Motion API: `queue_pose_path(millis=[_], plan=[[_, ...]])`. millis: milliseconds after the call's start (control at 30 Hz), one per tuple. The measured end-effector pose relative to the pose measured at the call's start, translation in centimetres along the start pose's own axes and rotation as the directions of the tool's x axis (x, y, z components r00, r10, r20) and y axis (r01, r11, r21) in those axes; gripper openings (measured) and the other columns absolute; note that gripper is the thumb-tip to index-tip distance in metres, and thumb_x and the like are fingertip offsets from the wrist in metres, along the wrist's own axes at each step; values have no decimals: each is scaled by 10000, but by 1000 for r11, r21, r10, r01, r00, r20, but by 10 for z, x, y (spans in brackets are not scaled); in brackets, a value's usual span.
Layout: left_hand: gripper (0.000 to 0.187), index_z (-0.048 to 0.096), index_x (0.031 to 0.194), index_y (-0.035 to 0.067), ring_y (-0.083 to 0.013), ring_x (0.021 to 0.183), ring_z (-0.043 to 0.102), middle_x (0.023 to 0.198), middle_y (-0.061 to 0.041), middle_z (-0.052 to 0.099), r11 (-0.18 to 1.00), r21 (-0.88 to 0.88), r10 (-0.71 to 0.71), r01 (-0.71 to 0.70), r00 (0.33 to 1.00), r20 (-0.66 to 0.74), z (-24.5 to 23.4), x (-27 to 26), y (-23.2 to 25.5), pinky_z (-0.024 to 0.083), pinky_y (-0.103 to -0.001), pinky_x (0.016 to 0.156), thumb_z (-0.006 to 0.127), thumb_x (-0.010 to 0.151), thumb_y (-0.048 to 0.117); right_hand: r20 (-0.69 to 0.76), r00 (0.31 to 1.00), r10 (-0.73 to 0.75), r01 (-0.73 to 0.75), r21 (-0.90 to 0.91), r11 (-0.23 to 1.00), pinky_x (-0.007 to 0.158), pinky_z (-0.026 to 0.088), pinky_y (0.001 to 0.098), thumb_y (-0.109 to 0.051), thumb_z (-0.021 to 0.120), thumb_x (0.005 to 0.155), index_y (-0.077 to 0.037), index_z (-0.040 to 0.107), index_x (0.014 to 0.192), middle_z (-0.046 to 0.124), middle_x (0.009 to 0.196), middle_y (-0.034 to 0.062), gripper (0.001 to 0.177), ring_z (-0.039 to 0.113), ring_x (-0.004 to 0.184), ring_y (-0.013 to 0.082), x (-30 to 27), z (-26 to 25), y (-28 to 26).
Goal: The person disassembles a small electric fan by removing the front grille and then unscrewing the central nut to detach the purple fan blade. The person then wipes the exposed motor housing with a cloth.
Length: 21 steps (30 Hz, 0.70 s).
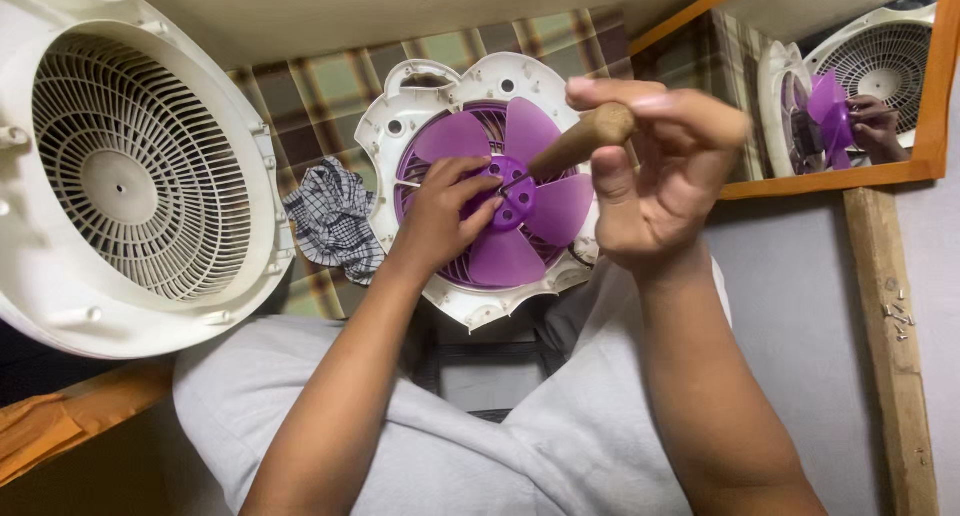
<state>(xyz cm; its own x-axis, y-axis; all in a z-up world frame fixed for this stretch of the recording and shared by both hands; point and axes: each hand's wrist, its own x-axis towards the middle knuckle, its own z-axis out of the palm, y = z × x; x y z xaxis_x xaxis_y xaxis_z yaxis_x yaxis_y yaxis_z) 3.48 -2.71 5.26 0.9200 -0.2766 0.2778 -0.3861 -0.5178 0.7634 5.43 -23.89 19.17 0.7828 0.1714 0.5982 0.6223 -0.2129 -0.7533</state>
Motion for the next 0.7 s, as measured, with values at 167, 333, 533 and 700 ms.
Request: queue_pose_path(millis=[167,333,533,700], plan=[[246,769,1112,66,-317,1196,623,1265,-115,682,1000,-20,-9,10,1000,5,0,0,1,510,-410,1023,789,879,143,-3,996,-84,84,0,996,955,530,310,-369,674,987,-118,489,1164,571,1183,135,359,599,1055,174,3,2,3],[249,772,1107,68,-313,1198,622,1261,-109,685,999,-22,-25,25,1000,5,-1,0,2,507,-409,1029,792,869,138,-65,987,-149,146,-50,988,908,564,300,-364,790,956,-117,450,1182,604,1138,100,477,625,1085,166,1,7,5],[249,772,1109,66,-313,1205,613,1271,-112,681,999,-17,-28,28,1000,8,0,0,1,505,-407,1033,787,872,140,-7,1000,1,-1,43,999,963,523,308,-344,648,1041,-104,502,1231,633,1276,142,339,620,1104,178,-4,3,2],[253,775,1108,67,-321,1207,608,1271,-115,679,999,-12,-35,35,999,10,0,0,2,499,-411,1032,786,866,140,33,985,-170,173,-121,977,888,543,253,-295,719,1008,-83,508,1292,572,1215,99,412,594,1053,145,-2,5,6]])
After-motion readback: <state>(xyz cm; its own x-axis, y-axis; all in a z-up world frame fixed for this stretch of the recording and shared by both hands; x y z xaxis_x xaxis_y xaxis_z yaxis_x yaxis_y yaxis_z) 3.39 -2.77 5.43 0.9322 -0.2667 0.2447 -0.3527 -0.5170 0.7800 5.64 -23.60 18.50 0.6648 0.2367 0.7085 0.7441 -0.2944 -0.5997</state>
